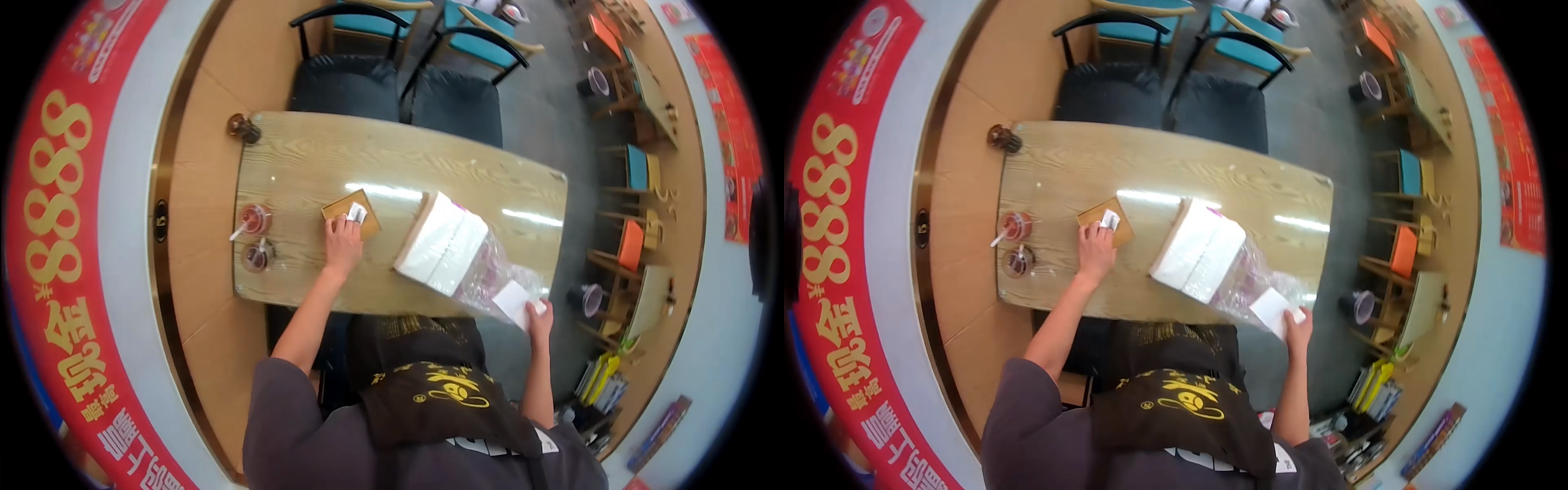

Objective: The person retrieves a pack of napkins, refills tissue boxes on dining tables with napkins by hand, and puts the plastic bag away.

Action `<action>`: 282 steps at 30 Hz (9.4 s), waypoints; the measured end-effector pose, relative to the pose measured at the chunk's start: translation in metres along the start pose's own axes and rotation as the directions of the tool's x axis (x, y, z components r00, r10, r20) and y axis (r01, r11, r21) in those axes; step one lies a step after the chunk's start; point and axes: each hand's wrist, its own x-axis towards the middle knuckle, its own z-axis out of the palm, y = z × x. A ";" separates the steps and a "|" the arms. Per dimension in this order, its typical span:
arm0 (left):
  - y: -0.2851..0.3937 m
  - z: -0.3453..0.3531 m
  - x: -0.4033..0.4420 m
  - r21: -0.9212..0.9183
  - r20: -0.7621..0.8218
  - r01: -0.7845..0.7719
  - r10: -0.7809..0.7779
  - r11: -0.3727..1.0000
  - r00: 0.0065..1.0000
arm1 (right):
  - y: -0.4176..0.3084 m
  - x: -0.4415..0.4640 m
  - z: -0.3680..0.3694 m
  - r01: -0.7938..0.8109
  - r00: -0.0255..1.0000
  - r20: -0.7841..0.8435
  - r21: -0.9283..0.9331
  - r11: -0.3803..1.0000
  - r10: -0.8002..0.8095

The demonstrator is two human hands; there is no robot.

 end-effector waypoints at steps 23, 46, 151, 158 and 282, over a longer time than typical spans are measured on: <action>0.038 -0.013 -0.002 0.101 0.020 0.117 -0.120 0.988 0.993 | 0.022 -0.027 -0.004 -0.079 0.997 0.030 0.140 0.987 0.076; -0.037 -0.013 0.012 -0.735 -0.147 0.420 -0.730 0.533 0.667 | -0.025 -0.037 -0.014 -0.036 0.999 0.043 0.186 0.982 0.028; -0.018 0.043 -0.026 -0.401 0.040 0.610 -0.653 0.683 0.757 | -0.235 -0.062 0.087 0.368 0.739 0.549 0.159 0.916 -0.392; -0.027 -0.026 -0.052 -0.588 -0.056 0.418 -0.550 0.693 0.833 | -0.216 -0.056 0.095 0.388 0.748 0.520 0.161 0.907 -0.413; 0.037 0.032 -0.066 -0.922 0.090 0.382 -0.927 0.061 0.364 | -0.294 -0.109 0.327 0.944 0.229 0.372 0.142 0.299 -0.899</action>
